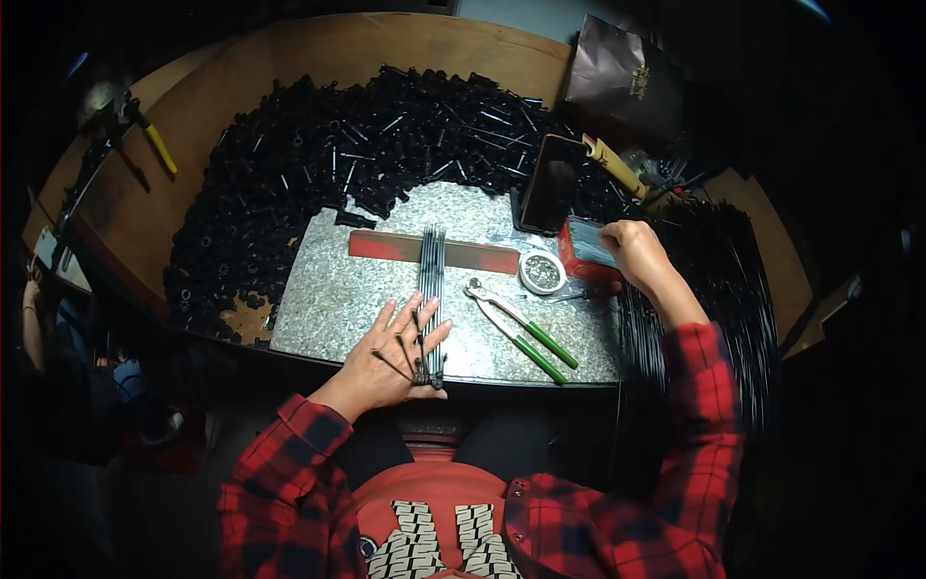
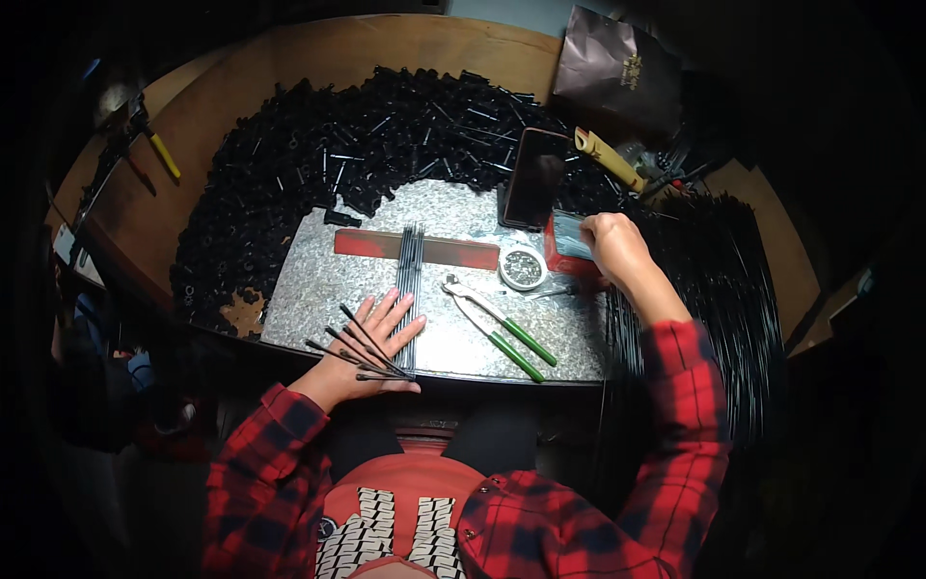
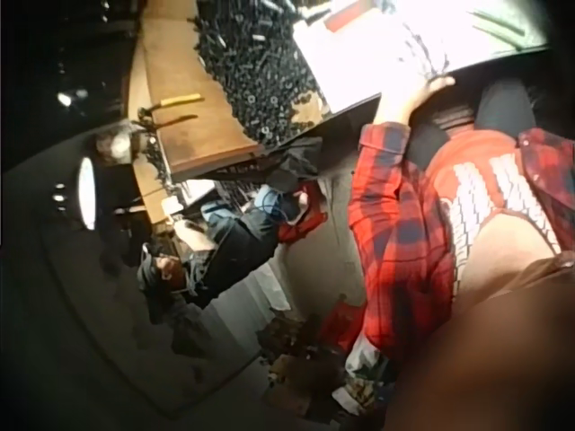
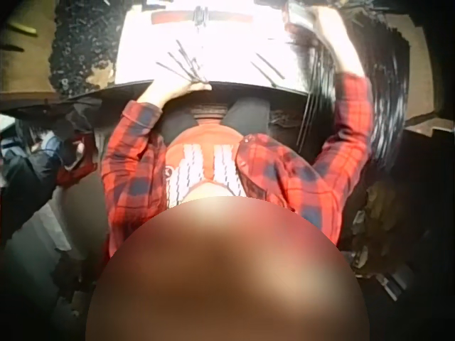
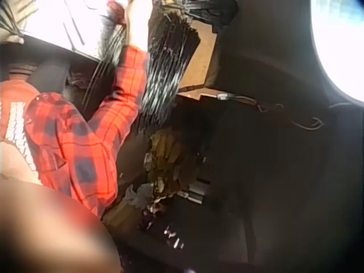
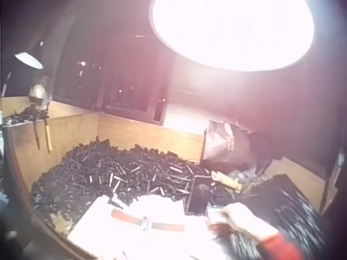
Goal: Assembling and sorting bundles of small black wires or rods at a workbench.
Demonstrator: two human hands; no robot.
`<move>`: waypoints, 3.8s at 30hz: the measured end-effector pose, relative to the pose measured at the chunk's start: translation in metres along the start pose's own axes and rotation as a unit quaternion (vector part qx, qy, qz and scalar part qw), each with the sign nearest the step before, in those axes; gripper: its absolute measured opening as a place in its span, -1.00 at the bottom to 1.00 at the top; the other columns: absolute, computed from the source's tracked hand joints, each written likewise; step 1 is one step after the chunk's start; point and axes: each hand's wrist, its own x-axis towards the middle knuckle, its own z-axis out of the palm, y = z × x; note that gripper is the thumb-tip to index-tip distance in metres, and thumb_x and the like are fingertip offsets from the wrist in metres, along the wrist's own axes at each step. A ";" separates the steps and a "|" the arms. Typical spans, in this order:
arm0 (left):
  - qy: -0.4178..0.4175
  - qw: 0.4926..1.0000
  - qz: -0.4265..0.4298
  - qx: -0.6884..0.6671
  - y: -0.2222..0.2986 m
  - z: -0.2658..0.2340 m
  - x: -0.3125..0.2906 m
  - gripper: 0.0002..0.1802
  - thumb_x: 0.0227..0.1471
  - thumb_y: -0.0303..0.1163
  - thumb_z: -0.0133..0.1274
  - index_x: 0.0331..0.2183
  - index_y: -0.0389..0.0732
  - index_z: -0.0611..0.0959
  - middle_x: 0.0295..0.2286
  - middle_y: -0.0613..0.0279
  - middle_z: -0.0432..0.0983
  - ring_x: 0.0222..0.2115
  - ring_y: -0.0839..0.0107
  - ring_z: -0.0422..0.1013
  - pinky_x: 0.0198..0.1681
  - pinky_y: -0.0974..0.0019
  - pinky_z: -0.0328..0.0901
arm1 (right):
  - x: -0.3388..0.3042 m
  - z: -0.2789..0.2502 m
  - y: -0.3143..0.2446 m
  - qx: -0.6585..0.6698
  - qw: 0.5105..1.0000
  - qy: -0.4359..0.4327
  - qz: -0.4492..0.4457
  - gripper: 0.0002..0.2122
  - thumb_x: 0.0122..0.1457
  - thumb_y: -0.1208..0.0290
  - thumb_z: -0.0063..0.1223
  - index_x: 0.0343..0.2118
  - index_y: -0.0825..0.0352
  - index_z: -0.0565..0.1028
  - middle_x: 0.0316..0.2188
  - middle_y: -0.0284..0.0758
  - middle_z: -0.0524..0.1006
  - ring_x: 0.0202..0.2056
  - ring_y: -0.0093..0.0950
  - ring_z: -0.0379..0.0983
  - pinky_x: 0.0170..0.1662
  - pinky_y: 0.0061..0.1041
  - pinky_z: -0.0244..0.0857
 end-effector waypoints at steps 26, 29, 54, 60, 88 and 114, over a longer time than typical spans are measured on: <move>0.021 0.999 0.024 0.012 -0.002 0.004 -0.001 -0.26 -0.07 -0.21 0.02 0.15 -0.25 0.27 0.20 0.11 0.05 0.22 -0.01 -0.07 0.21 -0.14 -0.09 | 0.006 0.046 0.049 -0.137 0.989 0.030 -0.050 -0.92 0.05 0.59 -0.19 -0.39 0.41 0.36 -0.38 -0.04 0.48 -0.30 -0.07 0.44 -0.24 -0.19 0.33; 0.023 0.999 0.023 0.012 -0.001 0.003 0.000 -0.18 -0.06 0.02 0.03 0.14 -0.25 0.28 0.19 0.11 0.05 0.22 -0.01 -0.08 0.21 -0.15 -0.09 | 0.010 0.047 0.036 -0.113 0.990 0.057 -0.062 -0.94 0.04 0.61 -0.20 -0.41 0.40 0.32 -0.43 -0.07 0.45 -0.30 -0.08 0.42 -0.23 -0.21 0.31; 0.008 0.999 -0.016 -0.037 0.004 0.001 0.003 0.06 -0.28 0.23 0.19 0.12 -0.26 0.28 0.18 0.00 0.07 0.22 -0.05 -0.07 0.21 -0.13 -0.09 | 0.040 0.114 -0.105 -0.060 0.951 0.091 -0.288 -0.87 0.02 0.47 -0.08 -0.36 0.27 0.49 -0.45 -0.29 0.45 -0.33 -0.36 0.46 -0.36 -0.43 0.41; 0.010 0.999 -0.012 -0.030 0.004 -0.001 0.004 0.07 -0.26 0.25 0.16 0.13 -0.29 0.26 0.17 0.01 0.08 0.21 -0.03 -0.05 0.21 -0.10 -0.07 | 0.047 0.120 -0.110 -0.066 0.957 0.067 -0.276 -0.75 0.02 0.47 -0.07 -0.20 0.26 0.51 -0.42 -0.27 0.44 -0.32 -0.36 0.47 -0.34 -0.45 0.40; 0.006 0.998 -0.013 -0.053 0.000 -0.001 0.004 0.08 -0.26 0.19 0.20 0.17 -0.21 0.19 0.19 0.08 0.04 0.21 -0.01 -0.03 0.21 -0.09 -0.05 | 0.062 0.121 -0.100 0.095 0.954 0.049 -0.281 -0.91 0.02 0.51 -0.11 -0.51 0.42 0.42 -0.43 -0.15 0.39 -0.30 -0.20 0.40 -0.26 -0.30 0.32; 0.015 0.998 -0.019 -0.063 -0.002 0.001 0.002 0.11 -0.31 0.28 0.17 0.18 -0.12 0.21 0.19 -0.01 0.00 0.22 -0.01 -0.09 0.22 -0.07 -0.09 | 0.077 0.123 -0.109 0.117 0.947 0.016 -0.298 -0.89 0.01 0.55 -0.07 -0.41 0.38 0.49 -0.45 -0.17 0.39 -0.30 -0.21 0.40 -0.28 -0.31 0.30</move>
